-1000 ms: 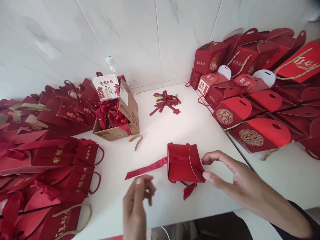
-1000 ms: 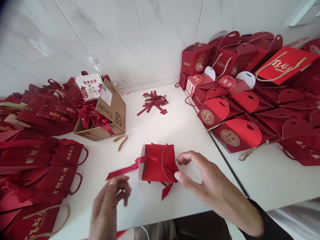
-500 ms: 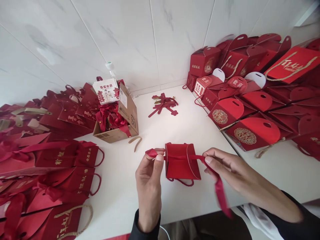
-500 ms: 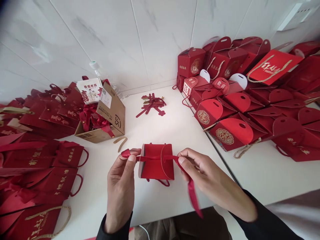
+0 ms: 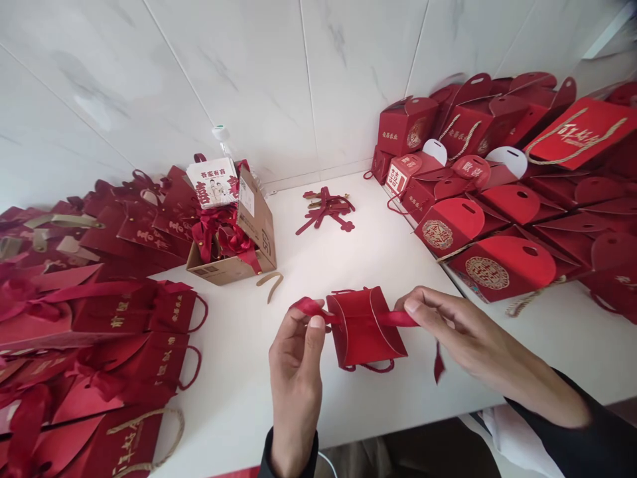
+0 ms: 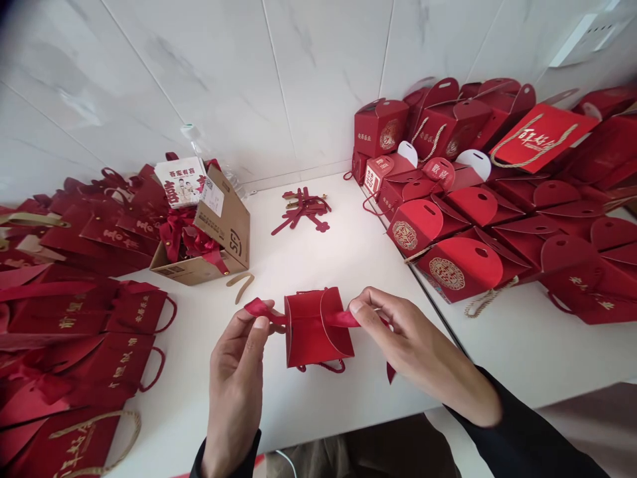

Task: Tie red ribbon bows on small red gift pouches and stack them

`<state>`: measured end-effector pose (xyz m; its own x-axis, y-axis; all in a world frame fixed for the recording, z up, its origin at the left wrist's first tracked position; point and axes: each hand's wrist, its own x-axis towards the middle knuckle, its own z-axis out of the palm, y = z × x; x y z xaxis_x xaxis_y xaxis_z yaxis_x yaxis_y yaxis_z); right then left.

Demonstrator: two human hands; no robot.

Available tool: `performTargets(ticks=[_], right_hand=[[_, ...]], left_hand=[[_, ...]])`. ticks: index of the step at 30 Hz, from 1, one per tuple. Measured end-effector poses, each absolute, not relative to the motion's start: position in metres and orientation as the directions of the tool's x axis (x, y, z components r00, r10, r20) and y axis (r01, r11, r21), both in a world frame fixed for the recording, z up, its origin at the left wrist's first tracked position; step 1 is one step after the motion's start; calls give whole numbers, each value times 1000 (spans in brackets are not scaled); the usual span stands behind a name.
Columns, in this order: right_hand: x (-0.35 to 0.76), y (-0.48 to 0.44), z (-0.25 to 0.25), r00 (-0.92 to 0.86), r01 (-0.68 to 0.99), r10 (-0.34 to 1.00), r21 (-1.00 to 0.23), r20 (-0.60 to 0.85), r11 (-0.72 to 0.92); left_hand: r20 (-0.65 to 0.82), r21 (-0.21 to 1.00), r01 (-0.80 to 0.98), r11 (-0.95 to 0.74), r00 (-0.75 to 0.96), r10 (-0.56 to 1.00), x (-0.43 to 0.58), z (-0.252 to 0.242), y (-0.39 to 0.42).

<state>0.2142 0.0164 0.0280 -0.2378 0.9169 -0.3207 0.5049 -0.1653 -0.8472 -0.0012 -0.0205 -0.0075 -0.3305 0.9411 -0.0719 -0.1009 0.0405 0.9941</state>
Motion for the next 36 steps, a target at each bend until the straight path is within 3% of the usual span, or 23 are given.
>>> performTargets(ticks=[7, 12, 16, 21, 24, 36], right_hand=[[216, 19, 30, -196, 376, 958, -918, -209, -124], [212, 22, 38, -188, 242, 960, -957, -206, -158], [207, 24, 41, -135, 249, 961, -947, -242, -203], [205, 25, 35, -112, 208, 951, -942, -288, -261], [206, 24, 30, -105, 172, 948, -944, -301, -281], [212, 27, 19, -172, 371, 936, -901, -306, -226]], left_hand=[[16, 999, -36, -27, -278, 961, -2, -7, -18], [94, 994, -26, -106, -288, 953, 2, -4, -11], [14, 992, -114, -48, -278, 960, 0, -3, -11], [-72, 981, -187, 52, -103, 992, -8, -4, -17], [-108, 974, -210, 88, -88, 990, -10, -4, -18], [-169, 959, -263, 107, -225, 960, 0, -2, -19]])
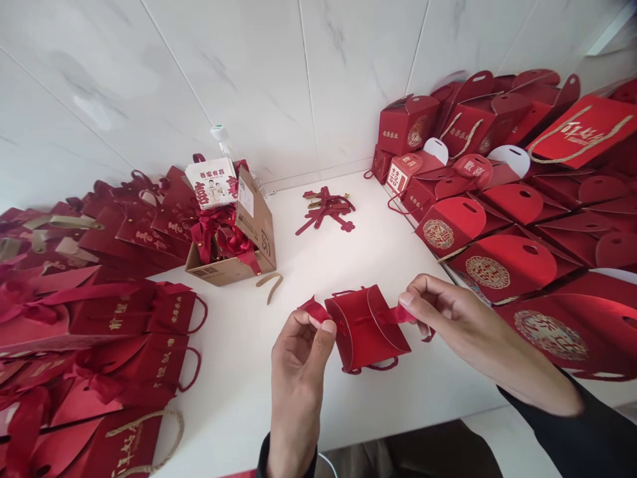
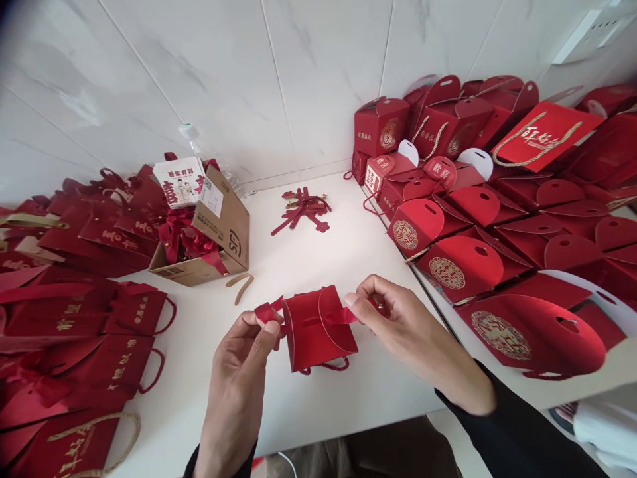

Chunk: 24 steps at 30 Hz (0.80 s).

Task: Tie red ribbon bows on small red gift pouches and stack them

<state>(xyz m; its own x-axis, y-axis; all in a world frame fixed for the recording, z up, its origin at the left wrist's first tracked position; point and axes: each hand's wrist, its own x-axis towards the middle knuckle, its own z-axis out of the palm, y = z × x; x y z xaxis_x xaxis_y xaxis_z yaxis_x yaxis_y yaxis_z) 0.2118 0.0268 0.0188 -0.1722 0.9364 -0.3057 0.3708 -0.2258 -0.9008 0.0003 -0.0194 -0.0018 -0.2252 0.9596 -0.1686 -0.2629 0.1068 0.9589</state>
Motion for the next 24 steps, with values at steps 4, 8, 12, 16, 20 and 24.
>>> performTargets(ticks=[4, 8, 12, 16, 20, 24], right_hand=[[210, 26, 25, -161, 389, 929, -887, -332, -250], [217, 27, 22, -236, 461, 899, -857, -368, -229], [218, 25, 24, -262, 438, 900, -874, -348, -210], [212, 22, 31, -224, 405, 943, -903, -248, -141], [210, 22, 34, -204, 407, 963, -910, -178, -82], [209, 22, 37, -206, 409, 958, -907, -201, -102]], left_hand=[[-181, 952, -294, 86, -312, 933, 5, -1, -21], [-305, 910, -366, 194, -277, 911, 6, 0, -20], [-329, 915, -325, 238, -262, 907, 5, 0, -21], [-298, 922, -322, 214, -242, 923, 3, 9, -25], [-242, 923, -351, 159, -207, 948, -1, 19, -26], [-207, 960, -243, 141, -273, 939, -1, 17, -22]])
